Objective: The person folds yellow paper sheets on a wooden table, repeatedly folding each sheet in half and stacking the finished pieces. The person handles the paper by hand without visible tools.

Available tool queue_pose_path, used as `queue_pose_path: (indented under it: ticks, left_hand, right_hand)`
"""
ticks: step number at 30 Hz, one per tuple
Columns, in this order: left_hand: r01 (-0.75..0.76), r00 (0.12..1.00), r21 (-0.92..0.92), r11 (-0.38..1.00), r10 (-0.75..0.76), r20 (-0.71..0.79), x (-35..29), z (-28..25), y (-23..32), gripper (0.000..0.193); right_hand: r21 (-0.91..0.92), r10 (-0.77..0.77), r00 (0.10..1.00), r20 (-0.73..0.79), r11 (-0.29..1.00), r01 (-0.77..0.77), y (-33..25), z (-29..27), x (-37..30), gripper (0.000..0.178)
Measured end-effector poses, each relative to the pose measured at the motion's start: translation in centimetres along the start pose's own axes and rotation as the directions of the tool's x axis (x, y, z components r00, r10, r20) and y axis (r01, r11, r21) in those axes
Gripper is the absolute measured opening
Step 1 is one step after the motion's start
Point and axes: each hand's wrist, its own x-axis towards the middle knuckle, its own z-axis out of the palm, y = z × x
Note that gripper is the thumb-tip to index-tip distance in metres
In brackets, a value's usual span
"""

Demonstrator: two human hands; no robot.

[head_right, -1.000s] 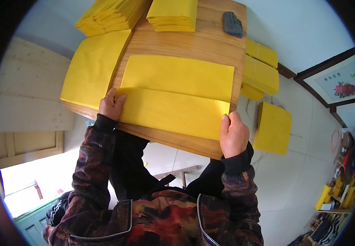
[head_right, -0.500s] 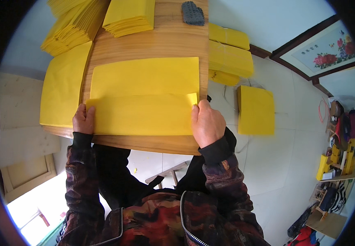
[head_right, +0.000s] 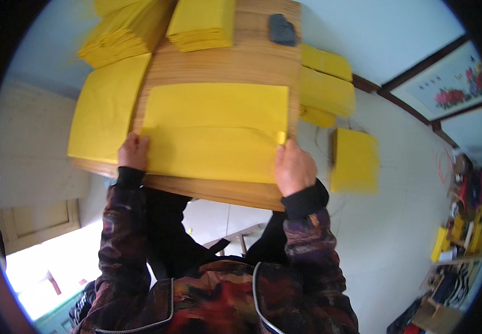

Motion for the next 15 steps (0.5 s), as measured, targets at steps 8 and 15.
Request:
queue_pose_path:
  ticks: [8,15]
  left_hand:
    - [0.060,0.998,0.013,0.998,-0.060,0.014,-0.4,-0.5,1.5,0.027]
    - [0.051,0.998,0.014,0.999,-0.051,-0.023,-0.5,0.0,1.1,0.031]
  right_hand:
    - [0.067,0.007,1.000,0.002,0.998,-0.007,0.1,0.0,0.2,0.021]
    - [-0.019,-0.039,0.999,-0.017,0.999,0.038,0.5,0.2,0.0,0.019]
